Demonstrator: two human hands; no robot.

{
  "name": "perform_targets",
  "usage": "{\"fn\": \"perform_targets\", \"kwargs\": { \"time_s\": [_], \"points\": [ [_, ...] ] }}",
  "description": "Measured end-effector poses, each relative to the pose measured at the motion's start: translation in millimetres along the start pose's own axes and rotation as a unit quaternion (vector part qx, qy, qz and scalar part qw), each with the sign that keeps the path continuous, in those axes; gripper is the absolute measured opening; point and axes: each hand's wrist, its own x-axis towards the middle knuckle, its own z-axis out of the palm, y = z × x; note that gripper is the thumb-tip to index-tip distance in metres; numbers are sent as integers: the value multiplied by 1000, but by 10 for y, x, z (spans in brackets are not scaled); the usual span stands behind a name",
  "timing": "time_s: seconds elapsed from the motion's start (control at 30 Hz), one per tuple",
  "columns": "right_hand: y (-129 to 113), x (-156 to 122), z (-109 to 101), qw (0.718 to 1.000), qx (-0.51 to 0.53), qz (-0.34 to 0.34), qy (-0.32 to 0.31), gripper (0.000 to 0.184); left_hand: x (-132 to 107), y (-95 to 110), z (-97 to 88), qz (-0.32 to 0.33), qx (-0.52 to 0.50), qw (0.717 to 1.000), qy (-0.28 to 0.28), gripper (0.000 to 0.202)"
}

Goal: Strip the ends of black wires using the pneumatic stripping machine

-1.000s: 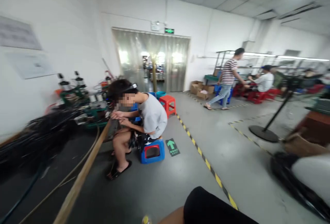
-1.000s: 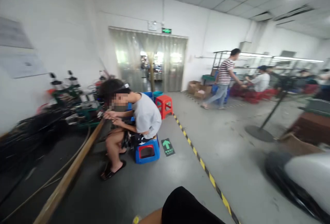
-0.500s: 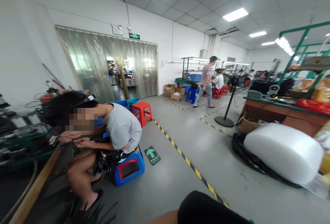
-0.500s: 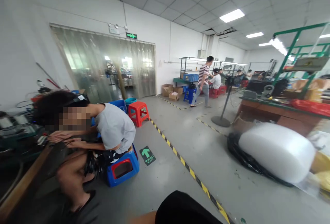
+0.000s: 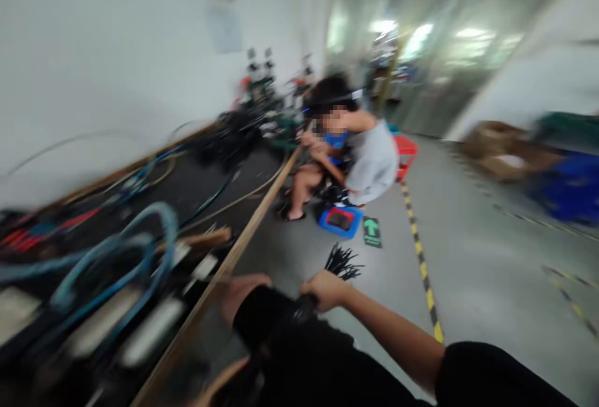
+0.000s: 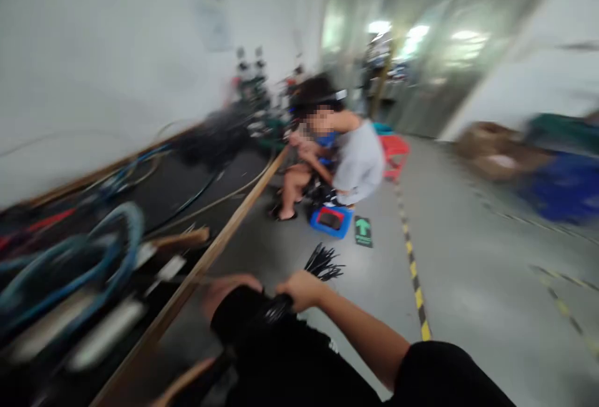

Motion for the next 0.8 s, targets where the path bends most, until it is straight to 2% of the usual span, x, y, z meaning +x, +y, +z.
{"fn": "perform_targets", "kwargs": {
  "time_s": [0.03, 0.07, 0.1, 0.13, 0.17, 0.3, 0.4, 0.5, 0.6, 0.67, 0.8],
  "points": [
    [11, 71, 109, 1000, 11, -14, -19, 30, -334, 42, 36, -68, -17, 997, 16, 52],
    [18, 153, 204, 999, 18, -27, -40, 34, -561, 109, 79, -137, -35, 990, 15, 57],
    [16, 243, 287, 997, 22, -39, -61, 39, -693, 170, 117, -186, -37, 982, 6, 62],
    [4, 332, 364, 995, 21, -49, -80, 42, -752, 205, 147, -201, -24, 979, -15, 66],
    [-16, 415, 433, 993, 17, -59, -98, 44, -767, 206, 176, -211, 7, 977, -37, 66],
    [-98, 638, 638, 985, -19, -91, -144, 41, -723, 14, 397, -333, 36, 942, 19, 44],
    [-87, 721, 692, 982, -48, -99, -156, 41, -689, -101, 647, -389, 85, 917, 35, 43],
    [-23, 758, 671, 981, -60, -97, -157, 35, -624, -124, 806, -411, 135, 899, 73, 72],
    [53, 762, 634, 983, -58, -85, -151, 31, -507, -134, 843, -387, 163, 903, 87, 95],
    [97, 753, 630, 985, -54, -77, -146, 34, -404, -167, 850, -361, 167, 915, 67, 89],
    [159, 690, 695, 988, -42, -64, -133, 43, -193, -284, 930, -331, 150, 931, -21, 47]
  ]
}}
